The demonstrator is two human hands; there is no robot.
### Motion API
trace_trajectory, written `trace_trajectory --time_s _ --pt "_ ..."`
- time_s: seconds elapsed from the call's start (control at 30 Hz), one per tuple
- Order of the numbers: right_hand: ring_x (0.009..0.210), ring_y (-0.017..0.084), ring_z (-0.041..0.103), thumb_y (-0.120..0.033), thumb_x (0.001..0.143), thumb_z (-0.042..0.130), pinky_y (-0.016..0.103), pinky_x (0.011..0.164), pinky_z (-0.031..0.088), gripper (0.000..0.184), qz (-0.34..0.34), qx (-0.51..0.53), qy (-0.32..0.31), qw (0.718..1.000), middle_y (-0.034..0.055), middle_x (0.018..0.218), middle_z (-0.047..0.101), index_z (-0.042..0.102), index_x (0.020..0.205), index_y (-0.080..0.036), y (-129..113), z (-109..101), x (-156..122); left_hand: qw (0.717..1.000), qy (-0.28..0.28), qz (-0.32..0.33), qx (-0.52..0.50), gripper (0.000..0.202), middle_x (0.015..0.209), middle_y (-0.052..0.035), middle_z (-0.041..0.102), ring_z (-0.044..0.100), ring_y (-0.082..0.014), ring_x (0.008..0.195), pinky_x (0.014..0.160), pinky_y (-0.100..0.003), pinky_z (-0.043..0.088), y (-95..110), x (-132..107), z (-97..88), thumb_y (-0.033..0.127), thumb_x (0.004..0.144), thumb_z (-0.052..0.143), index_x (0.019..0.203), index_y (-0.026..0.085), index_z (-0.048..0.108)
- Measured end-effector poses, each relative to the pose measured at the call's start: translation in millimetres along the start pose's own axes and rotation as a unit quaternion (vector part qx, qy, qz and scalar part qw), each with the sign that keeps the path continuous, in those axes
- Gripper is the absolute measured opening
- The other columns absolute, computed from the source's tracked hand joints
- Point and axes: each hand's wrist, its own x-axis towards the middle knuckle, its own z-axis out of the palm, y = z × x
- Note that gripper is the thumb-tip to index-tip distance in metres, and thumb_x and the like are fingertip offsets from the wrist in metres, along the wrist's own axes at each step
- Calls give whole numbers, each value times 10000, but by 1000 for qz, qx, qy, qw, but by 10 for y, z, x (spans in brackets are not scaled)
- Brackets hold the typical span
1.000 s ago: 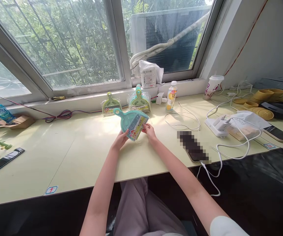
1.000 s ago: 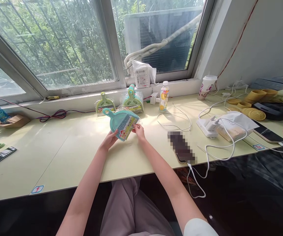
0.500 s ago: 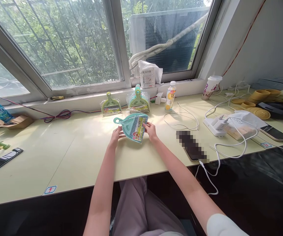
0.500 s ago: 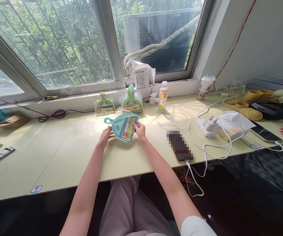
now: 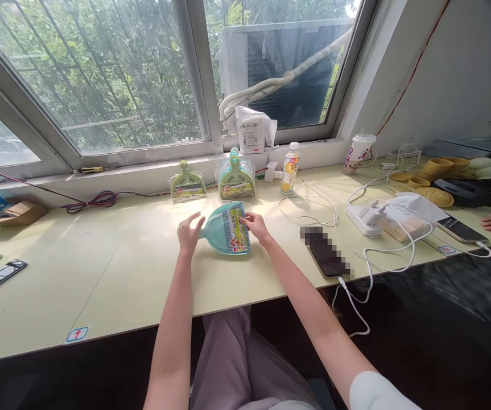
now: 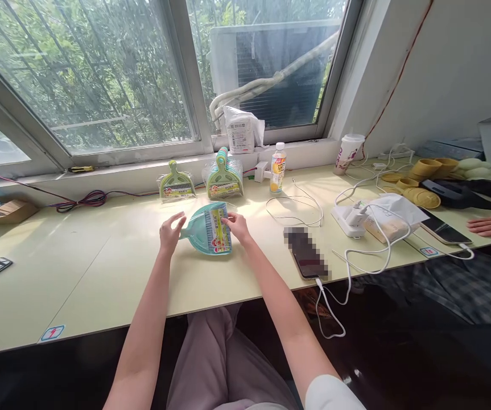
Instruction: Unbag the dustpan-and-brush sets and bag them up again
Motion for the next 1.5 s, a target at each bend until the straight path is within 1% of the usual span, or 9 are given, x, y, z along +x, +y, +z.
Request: trace_trajectory --time_s 0.27,0.47,0.63,0.7,0.8,0.9,0.97,1.2,1.5 --pt "708 168 659 -346 744 709 250 571 482 247 17 -6 -21 1000 48 791 734 699 920 -173 -15 2 8 984 -21 -108 -137 337 869 -114 717 690 -256 841 800 -399 534 -112 22 -72 457 670 731 798 156 651" --pt "693 152 660 -339 746 683 253 592 531 218 7 52 163 985 31 785 722 661 890 -177 66 -160 102 930 287 -230 3 363 1217 -171 587 570 -284 1175 1016 -497 421 -432 101 -360 304 840 515 1175 168 487" --pt "681 142 663 -307 767 666 252 602 559 174 47 129 239 961 20 774 708 602 866 -180 100 -160 108 873 415 -201 157 917 1578 -248 -1 -2 -358 1471 1150 -594 89 -350 35 -417 358 794 614 1481 153 43" --pt "686 141 669 -277 783 654 260 627 572 140 58 159 233 958 17 766 701 579 856 -183 95 -113 88 905 380 -117 152 866 1594 -204 -24 -44 -322 1476 1172 -543 80 -196 -3 -292 430 840 556 1496 157 61" --pt "694 145 677 -245 804 636 277 663 586 106 63 186 206 959 19 762 698 560 847 -186 77 -25 48 989 125 -75 -35 644 1484 -179 367 337 -294 1391 1114 -480 318 28 -70 18 522 908 401 1448 189 287" --pt "684 138 678 -238 817 629 275 666 588 94 49 182 165 968 18 765 700 559 851 -184 65 47 18 951 -173 -157 -204 644 1271 -160 578 621 -268 1079 889 -456 522 122 -163 315 587 871 447 1396 220 381" --pt "642 130 672 -254 828 622 262 627 580 90 46 161 139 976 15 755 702 572 852 -183 67 69 15 928 -236 -172 -233 602 1135 -119 639 659 -227 937 815 -413 550 101 -215 424 531 828 556 1333 221 450" --pt "349 90 504 -423 792 666 192 333 333 278 98 7 76 992 3 503 617 608 689 -171 127 -81 114 948 -15 -234 -215 337 969 -51 646 628 -177 876 711 -297 532 -130 -113 371 383 851 481 1122 216 591" --pt "582 112 654 -385 950 354 193 494 482 263 58 222 405 885 37 737 692 526 896 -194 153 -634 260 958 40 -207 -195 327 948 -66 658 628 -209 936 826 -332 500 -220 -46 354 413 845 456 993 178 630"
